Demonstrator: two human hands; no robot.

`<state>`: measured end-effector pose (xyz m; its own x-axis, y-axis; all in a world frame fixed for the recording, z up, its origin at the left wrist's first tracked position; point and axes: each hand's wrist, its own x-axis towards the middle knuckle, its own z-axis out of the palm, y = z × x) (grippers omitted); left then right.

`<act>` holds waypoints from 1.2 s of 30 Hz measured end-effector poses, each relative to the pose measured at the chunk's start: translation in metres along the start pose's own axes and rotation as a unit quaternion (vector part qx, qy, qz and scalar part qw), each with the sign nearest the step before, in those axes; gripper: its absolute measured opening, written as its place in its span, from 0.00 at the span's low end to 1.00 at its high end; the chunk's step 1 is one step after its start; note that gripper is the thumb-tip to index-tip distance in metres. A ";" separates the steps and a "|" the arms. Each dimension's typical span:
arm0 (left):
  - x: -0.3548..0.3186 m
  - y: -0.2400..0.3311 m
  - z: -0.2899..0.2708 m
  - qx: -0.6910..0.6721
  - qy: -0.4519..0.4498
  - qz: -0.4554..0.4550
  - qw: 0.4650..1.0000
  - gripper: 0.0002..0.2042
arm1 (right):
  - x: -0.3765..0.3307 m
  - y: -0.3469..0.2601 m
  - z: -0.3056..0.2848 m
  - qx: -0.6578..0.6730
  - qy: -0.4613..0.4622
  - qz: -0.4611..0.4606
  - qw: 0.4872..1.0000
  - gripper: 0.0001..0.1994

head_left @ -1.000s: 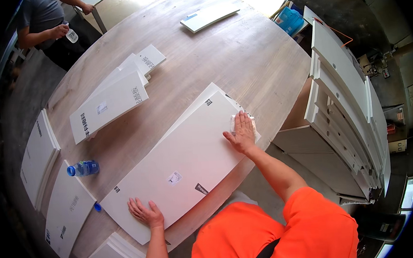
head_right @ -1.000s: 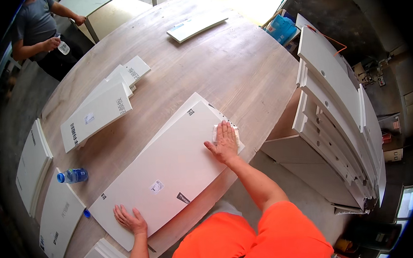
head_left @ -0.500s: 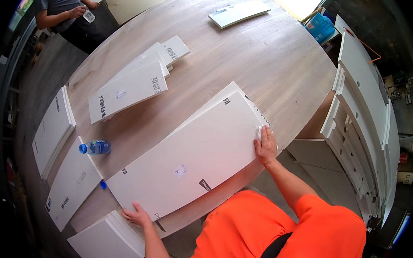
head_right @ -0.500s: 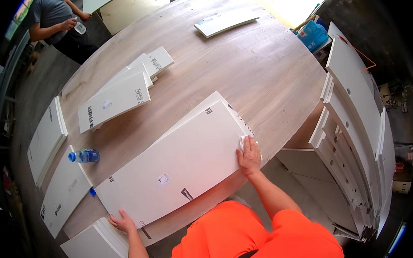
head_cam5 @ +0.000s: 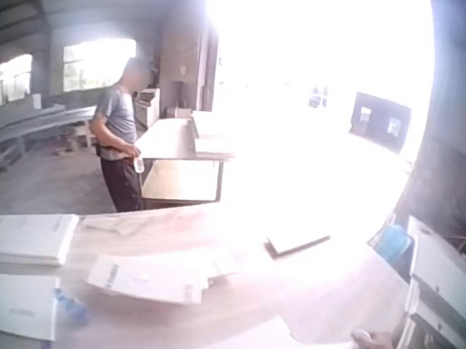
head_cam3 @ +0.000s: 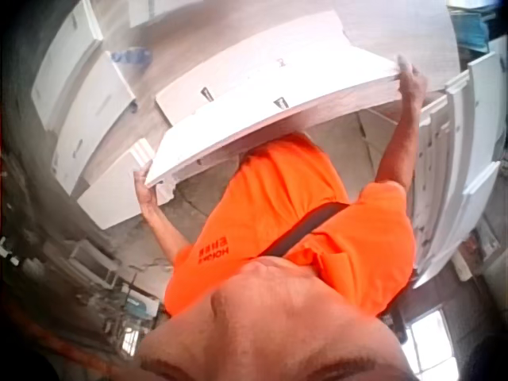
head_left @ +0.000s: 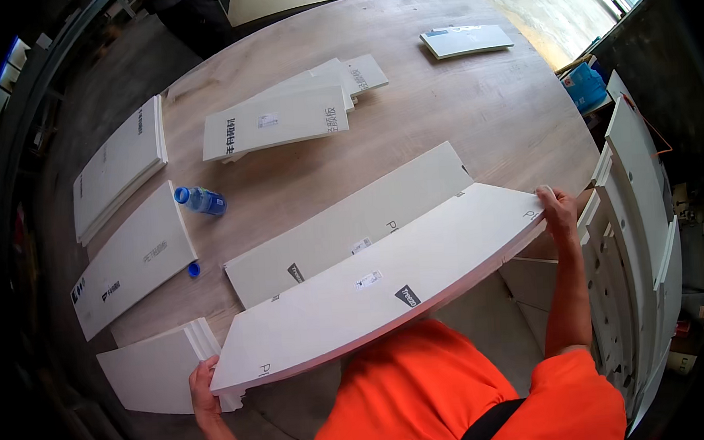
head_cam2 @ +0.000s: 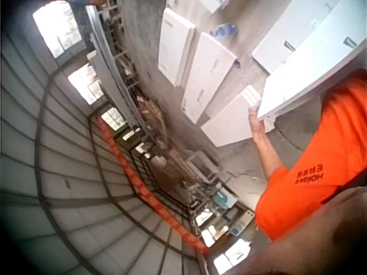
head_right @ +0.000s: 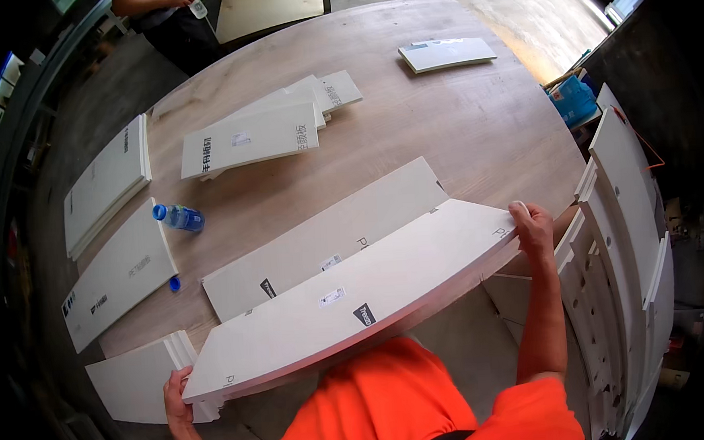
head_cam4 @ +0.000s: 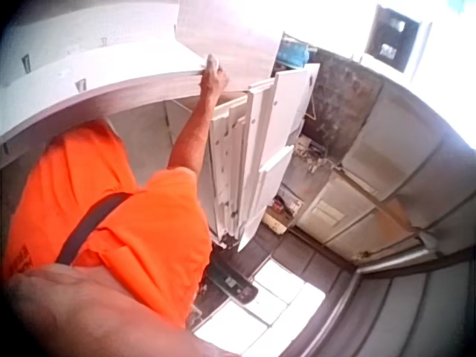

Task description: The person wipes the surface of white rectangular panels with a white cloth. They handle the panels one at a time, flipping them over to clean both sides before stacking them on the table.

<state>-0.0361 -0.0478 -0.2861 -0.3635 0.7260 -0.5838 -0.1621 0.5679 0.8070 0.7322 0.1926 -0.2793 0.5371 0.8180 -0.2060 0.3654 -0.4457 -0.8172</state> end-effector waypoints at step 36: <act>0.033 -0.174 0.061 -0.210 0.121 -0.115 0.963 0.34 | -0.208 -0.035 0.496 -0.355 -0.334 -0.545 0.683 0.55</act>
<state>0.0361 -0.0990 -0.4515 -0.4682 0.4596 -0.7547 -0.6029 0.4583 0.6531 0.2310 0.2184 -0.4752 -0.7273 0.6821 -0.0763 0.6745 0.6897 -0.2634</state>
